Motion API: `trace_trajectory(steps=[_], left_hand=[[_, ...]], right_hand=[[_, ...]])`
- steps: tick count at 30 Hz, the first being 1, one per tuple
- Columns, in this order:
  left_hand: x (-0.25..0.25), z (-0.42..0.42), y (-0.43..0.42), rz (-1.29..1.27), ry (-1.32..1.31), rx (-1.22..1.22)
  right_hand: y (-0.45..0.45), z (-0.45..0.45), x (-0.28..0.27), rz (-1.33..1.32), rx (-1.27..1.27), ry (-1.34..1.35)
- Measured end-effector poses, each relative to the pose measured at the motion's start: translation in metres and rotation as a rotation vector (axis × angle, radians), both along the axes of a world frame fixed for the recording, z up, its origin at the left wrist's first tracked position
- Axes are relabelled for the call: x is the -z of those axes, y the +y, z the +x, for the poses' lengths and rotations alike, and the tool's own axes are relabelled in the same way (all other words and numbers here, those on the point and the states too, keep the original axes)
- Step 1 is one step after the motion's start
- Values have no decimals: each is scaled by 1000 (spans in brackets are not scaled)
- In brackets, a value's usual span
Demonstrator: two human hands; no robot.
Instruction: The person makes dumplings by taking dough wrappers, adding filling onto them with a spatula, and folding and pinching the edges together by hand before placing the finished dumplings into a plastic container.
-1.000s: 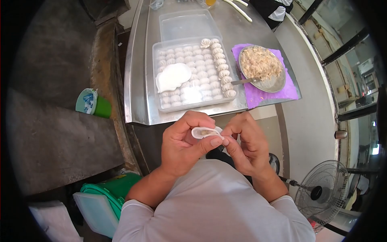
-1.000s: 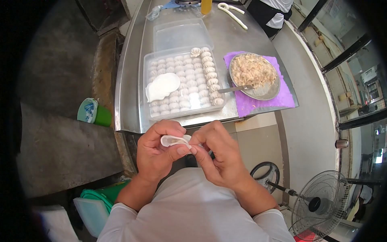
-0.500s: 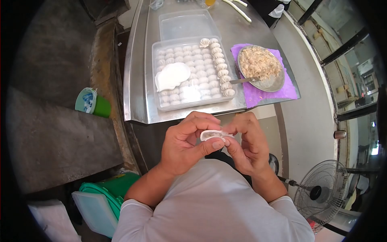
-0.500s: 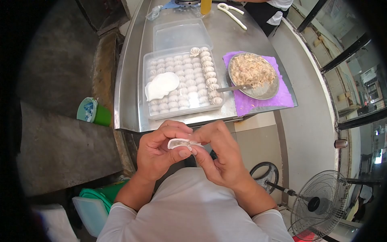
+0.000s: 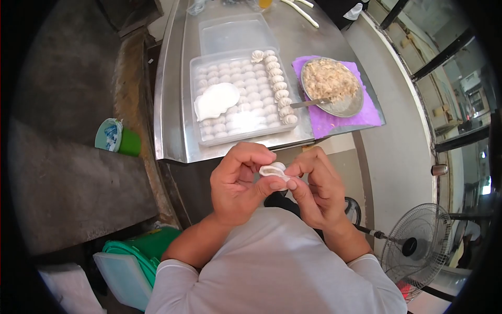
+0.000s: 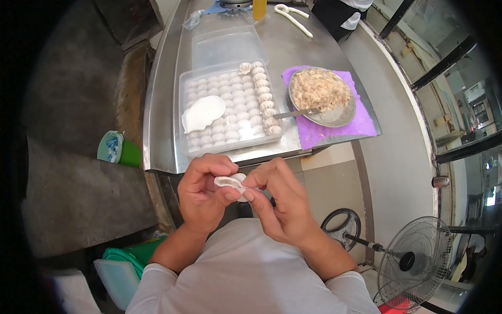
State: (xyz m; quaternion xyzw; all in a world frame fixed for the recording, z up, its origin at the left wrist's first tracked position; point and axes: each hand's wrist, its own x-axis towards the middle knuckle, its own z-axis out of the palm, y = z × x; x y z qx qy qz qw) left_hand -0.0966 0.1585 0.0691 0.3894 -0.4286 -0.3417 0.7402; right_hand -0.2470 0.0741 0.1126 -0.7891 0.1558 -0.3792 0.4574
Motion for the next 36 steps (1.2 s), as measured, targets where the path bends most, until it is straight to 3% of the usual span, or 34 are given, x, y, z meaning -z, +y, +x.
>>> trace_trajectory(steps=[2, 8, 11, 13, 16, 23, 25, 26, 28, 34, 36], left_hand=[[8, -5, -2, -96, 40, -54], [4, 5, 0, -14, -83, 23], [3, 4, -1, -33, -63, 22], [2, 7, -2, -33, -81, 35], [2, 4, -5, -56, -66, 6], [6, 2, -6, -72, -68, -1], [5, 6, -9, -75, -117, 1], [5, 7, -11, -78, -166, 3], [2, 3, -15, -84, -140, -55], [7, 5, -19, -54, -252, -110], [3, 8, -19, 17, -327, -90]], right_hand=[[-1, -1, 2, 56, 2, 30], [-10, 0, 5, -117, -28, -43], [-6, 2, 8, 34, -46, -111], [0, 6, 7, 291, 31, -180], [-7, 0, 0, 98, -24, -43], [-10, 2, 4, 41, -51, -58], [-1, 9, 4, 400, 36, -215], [-4, 7, 4, 401, 36, -216], [-15, 1, 3, 123, -25, -43], [-26, -2, 8, 143, -39, -20], [-28, -4, 16, 308, -85, -61]])
